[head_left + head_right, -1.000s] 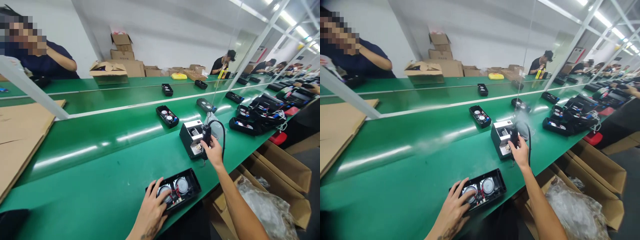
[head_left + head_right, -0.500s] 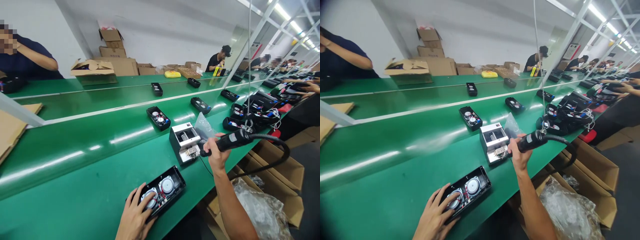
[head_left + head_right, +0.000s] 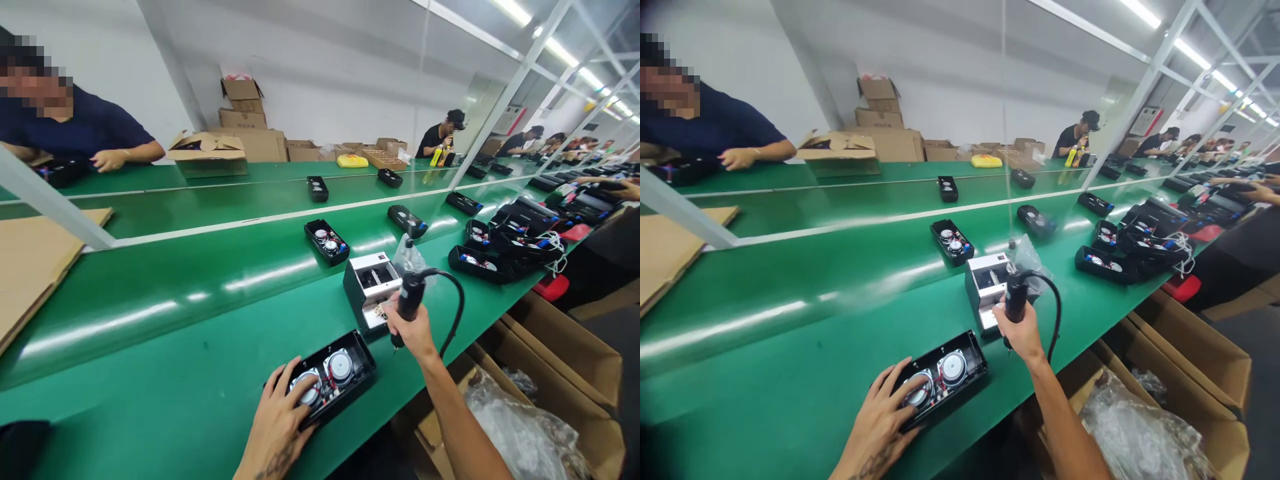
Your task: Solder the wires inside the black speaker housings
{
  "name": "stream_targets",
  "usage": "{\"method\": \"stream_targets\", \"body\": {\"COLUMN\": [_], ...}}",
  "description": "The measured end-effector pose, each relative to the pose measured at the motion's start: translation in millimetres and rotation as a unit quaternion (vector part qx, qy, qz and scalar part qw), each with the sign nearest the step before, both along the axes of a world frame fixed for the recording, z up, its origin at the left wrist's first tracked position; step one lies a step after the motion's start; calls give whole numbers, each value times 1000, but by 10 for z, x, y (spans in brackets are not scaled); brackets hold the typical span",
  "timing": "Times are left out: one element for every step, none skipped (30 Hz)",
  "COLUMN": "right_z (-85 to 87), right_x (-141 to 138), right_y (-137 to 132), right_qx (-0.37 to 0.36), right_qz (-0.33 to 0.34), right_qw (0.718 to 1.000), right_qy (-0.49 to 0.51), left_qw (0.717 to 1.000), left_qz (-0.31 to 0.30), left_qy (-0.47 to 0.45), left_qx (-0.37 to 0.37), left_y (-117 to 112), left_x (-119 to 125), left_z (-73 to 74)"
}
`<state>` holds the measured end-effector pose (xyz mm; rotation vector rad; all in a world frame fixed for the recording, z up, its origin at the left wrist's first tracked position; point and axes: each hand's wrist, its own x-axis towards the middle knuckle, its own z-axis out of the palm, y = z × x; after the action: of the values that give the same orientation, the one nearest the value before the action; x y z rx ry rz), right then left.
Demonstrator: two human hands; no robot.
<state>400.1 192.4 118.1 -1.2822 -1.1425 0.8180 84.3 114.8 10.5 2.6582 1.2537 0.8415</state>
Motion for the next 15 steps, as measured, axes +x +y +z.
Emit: {"method": "stream_targets", "body": {"right_z": [13, 37, 71, 115, 164, 214, 261, 300, 329, 344, 346, 334, 308, 271, 226], "right_x": [-5, -13, -25, -48, -83, -134, -202, -288, -388, -499, -615, -730, -839, -936, -1017], "right_y": [-88, -182, -278, -376, -472, -564, -651, -730, -800, -861, -912, -954, -986, -1010, -1027], "right_qx": [9, 21, 35, 49, 62, 76, 91, 109, 131, 152, 171, 182, 185, 181, 171], "right_qz": [0, 0, 0, 3, 7, 15, 29, 46, 66, 89, 113, 134, 153, 172, 189], "right_qw": [1000, 999, 998, 995, 993, 990, 987, 984, 980, 973, 965, 957, 952, 949, 949], "right_qy": [15, 35, 58, 82, 103, 118, 126, 130, 138, 151, 167, 182, 192, 193, 186], "left_qw": [1000, 1000, 1000, 1000, 1000, 1000, 1000, 1000, 1000, 1000, 1000, 999, 999, 999, 999], "left_qz": [-2, -3, -3, -3, -2, -2, -4, -5, -6, -7, -7, -5, -3, -2, -1], "left_qy": [-1, -1, 0, -1, -2, -2, -3, -2, 1, 4, 8, 11, 14, 16, 16], "left_qx": [-1, -2, -4, -6, -8, -11, -13, -16, -19, -23, -27, -30, -33, -35, -35], "left_y": [3, 4, 3, 0, -5, -12, -19, -27, -36, -46, -55, -66, -76, -87, -97], "left_x": [7, 15, 24, 33, 43, 53, 62, 71, 78, 84, 89, 93, 96, 100, 104], "left_z": [-12, -16, -13, -3, 11, 28, 45, 61, 73, 80, 82, 80, 74, 65, 55]}}
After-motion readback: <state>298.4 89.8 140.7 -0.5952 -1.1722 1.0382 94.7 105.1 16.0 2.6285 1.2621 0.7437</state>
